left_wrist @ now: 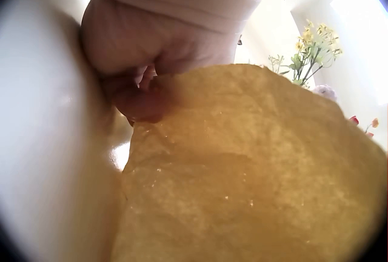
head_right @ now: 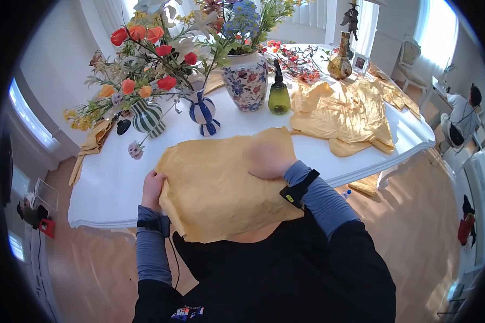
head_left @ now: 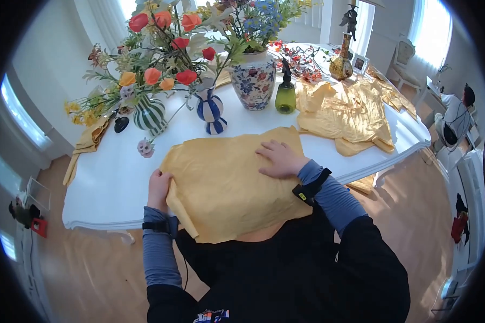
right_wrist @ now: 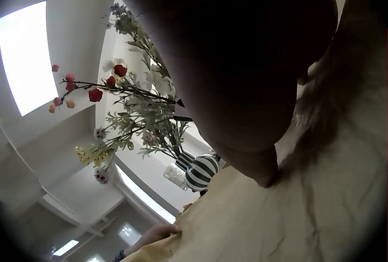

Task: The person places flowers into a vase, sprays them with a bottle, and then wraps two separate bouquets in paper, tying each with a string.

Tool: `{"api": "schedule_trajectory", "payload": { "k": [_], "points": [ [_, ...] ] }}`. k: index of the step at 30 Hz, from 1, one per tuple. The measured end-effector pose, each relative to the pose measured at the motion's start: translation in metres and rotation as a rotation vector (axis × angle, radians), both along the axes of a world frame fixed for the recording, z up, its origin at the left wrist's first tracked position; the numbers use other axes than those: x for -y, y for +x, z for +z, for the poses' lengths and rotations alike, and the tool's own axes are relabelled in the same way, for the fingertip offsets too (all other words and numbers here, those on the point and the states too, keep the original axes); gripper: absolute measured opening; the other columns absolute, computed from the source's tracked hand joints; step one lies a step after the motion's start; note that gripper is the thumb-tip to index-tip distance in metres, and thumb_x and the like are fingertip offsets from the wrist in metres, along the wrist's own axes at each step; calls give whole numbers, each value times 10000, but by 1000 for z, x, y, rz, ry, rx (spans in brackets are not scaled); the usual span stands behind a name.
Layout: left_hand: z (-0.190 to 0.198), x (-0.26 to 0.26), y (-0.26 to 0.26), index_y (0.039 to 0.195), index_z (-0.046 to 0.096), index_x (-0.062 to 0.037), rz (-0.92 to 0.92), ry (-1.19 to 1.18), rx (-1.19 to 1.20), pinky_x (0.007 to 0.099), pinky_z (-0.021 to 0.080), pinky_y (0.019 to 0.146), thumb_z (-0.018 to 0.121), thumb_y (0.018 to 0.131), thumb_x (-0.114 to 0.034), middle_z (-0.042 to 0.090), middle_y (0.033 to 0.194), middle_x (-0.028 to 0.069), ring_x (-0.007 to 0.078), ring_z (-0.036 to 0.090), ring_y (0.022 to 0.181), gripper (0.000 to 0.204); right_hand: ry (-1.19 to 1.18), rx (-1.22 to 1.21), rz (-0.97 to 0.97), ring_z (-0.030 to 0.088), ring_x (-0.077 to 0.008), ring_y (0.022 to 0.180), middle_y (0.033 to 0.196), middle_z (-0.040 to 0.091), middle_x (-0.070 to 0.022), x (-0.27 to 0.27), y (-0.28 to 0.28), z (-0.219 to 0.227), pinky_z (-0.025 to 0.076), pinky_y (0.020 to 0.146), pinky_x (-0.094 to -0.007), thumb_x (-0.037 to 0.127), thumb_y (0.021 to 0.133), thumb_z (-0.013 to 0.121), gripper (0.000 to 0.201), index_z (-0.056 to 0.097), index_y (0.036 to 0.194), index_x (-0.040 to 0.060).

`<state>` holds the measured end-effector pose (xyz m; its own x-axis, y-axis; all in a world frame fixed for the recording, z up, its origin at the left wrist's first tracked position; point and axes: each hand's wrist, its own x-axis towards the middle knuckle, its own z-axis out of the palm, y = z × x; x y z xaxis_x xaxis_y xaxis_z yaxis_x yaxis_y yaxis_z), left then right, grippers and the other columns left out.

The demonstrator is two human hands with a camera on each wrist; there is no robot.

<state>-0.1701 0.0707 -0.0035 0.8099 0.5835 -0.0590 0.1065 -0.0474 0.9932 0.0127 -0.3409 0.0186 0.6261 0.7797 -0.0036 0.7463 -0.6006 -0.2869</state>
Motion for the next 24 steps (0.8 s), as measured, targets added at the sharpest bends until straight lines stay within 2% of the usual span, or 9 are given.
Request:
{"api": "schedule_trajectory", "payload": {
  "k": [8,12,15,18,19,20,21,22,24],
  "points": [
    [10,-32,-14,1046,655,89,27,262,-198,352,545,696,645,829,-99,710,893,132,214,665,753,287,34,7,253,317,-353,1513,1625,389,-150,-32,54,-4,262,1227,-538,592,915,628,764,485,1535,169],
    [17,-48,-27,1049,657,86,42,212,-199,349,545,681,640,836,-98,694,837,118,211,666,724,283,73,10,331,360,-346,1493,1597,430,-160,-47,66,-2,295,1222,-499,547,921,648,713,530,1499,147],
    [23,-67,-36,1155,617,94,43,170,-294,337,557,729,686,847,-115,699,963,116,214,682,799,378,263,-166,409,438,-337,1442,1529,517,-160,-56,81,-6,341,1205,-436,458,924,682,603,618,1412,111],
    [33,-78,-35,1207,586,70,159,468,-428,374,552,756,772,821,-208,672,1059,167,253,672,927,511,390,-230,388,521,-324,1371,1445,599,-146,-57,87,-12,391,1171,-384,376,922,705,495,682,1318,80],
    [36,-78,-34,1310,542,59,214,634,-434,382,544,826,788,836,-244,648,1147,181,262,652,1015,614,415,-253,389,548,-316,1341,1419,619,-137,-58,90,-14,412,1153,-384,362,925,705,474,689,1302,76],
    [44,-69,-34,1412,498,49,267,798,-441,390,537,896,803,852,-279,623,1235,195,271,632,1104,718,439,-278,390,575,-307,1311,1393,639,-129,-60,90,-16,433,1135,-383,348,928,704,453,696,1286,71],
    [68,-48,-27,1414,483,29,221,820,-454,418,509,978,848,812,-318,593,1314,219,309,586,1217,784,453,-285,390,575,-307,1311,1393,639,-129,-60,90,-17,433,1135,-383,348,928,704,453,696,1286,71],
    [83,-27,-19,1414,483,29,220,829,-461,418,509,978,848,812,-318,593,1314,219,309,586,1217,784,470,-315,367,597,-302,1282,1362,656,-128,-58,88,-17,449,1117,-382,341,930,701,441,698,1280,71],
    [98,11,0,1484,433,42,59,766,-263,420,476,1040,870,807,-373,563,1415,217,321,553,1302,907,484,-353,347,619,-297,1253,1331,674,-127,-57,87,-17,466,1098,-381,334,933,698,429,699,1273,71]
  ]
}}
